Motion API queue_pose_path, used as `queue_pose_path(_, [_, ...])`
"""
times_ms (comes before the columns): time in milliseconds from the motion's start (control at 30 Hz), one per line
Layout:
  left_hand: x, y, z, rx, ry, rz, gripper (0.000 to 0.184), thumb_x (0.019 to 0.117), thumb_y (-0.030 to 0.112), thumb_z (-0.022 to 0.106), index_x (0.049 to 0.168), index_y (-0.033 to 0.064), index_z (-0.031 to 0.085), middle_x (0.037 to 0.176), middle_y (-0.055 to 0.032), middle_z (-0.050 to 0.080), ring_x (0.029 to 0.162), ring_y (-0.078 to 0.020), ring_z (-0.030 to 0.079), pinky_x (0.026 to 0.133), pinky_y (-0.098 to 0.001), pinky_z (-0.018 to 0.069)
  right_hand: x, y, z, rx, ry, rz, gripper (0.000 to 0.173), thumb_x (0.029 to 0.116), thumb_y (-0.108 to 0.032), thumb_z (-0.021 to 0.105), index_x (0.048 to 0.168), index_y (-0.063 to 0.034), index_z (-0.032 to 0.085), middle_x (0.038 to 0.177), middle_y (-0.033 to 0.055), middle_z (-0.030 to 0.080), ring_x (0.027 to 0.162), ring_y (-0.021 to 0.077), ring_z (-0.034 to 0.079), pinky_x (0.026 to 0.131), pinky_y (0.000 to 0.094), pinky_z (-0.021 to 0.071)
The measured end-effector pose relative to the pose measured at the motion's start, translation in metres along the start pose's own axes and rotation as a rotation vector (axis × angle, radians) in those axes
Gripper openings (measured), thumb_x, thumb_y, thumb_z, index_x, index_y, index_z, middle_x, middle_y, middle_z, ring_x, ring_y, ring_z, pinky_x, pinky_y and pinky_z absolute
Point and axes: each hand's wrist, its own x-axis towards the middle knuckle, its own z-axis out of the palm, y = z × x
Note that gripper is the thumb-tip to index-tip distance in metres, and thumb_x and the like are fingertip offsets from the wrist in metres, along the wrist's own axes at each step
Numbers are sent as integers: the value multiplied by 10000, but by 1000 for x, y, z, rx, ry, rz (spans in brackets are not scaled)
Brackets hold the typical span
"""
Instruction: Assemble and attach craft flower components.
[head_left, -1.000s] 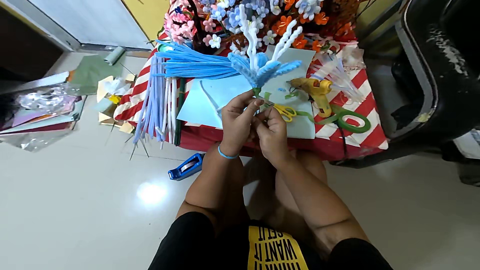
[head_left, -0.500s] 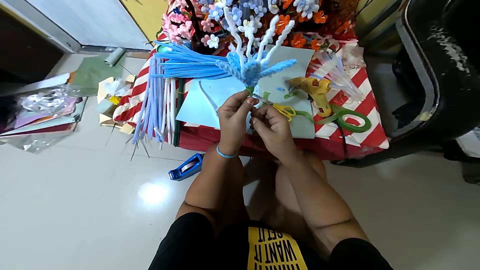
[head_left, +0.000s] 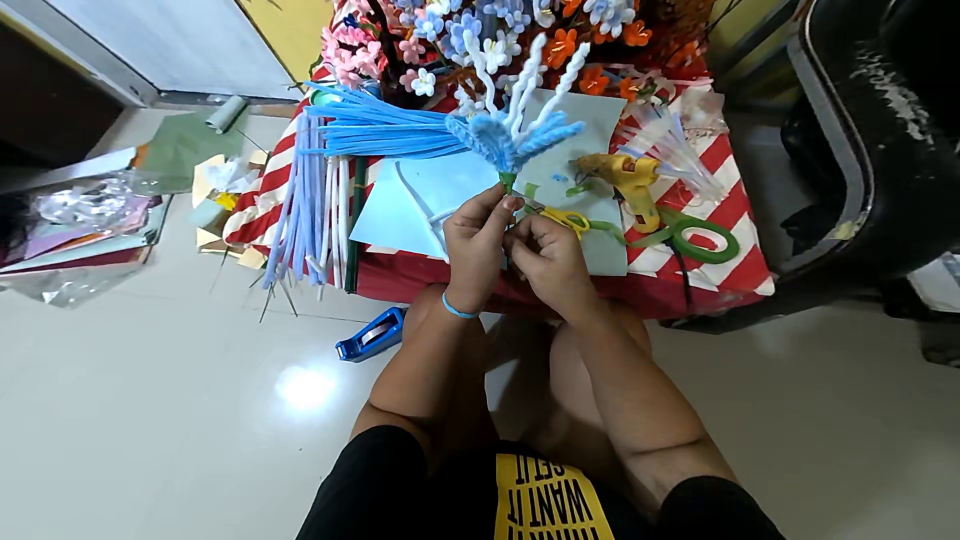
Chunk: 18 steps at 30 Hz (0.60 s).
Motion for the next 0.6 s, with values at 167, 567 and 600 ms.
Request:
queue_pose_path(167, [-2, -3, 2, 12, -17, 41, 149, 1029, 86, 592, 1127, 58, 701, 940, 18, 722, 744, -25, 655, 665, -186, 560, -1, 0, 1, -100, 26, -64, 139, 896, 11, 654, 795, -40, 574, 650, -13, 530, 535, 2, 483, 506, 140, 424])
queue_pose_path(567, [-1, 1, 4, -234, -48, -131, 196, 1052, 129, 538, 1142, 132, 713, 903, 40, 719, 720, -3, 643, 653, -174, 550, -1, -1, -5, -187, -29, -97, 89, 934, -59, 644, 858, -14, 646, 724, 21, 591, 591, 21, 543, 544, 165, 475])
queue_pose_path(600, [0, 3, 3, -279, -66, -188, 207, 1056, 137, 519, 1135, 144, 711, 900, 42, 723, 735, -12, 658, 682, -192, 564, -1, -2, -6, -168, -41, -79, 98, 945, -56, 632, 858, -14, 646, 718, 18, 597, 574, 13, 547, 532, 158, 480])
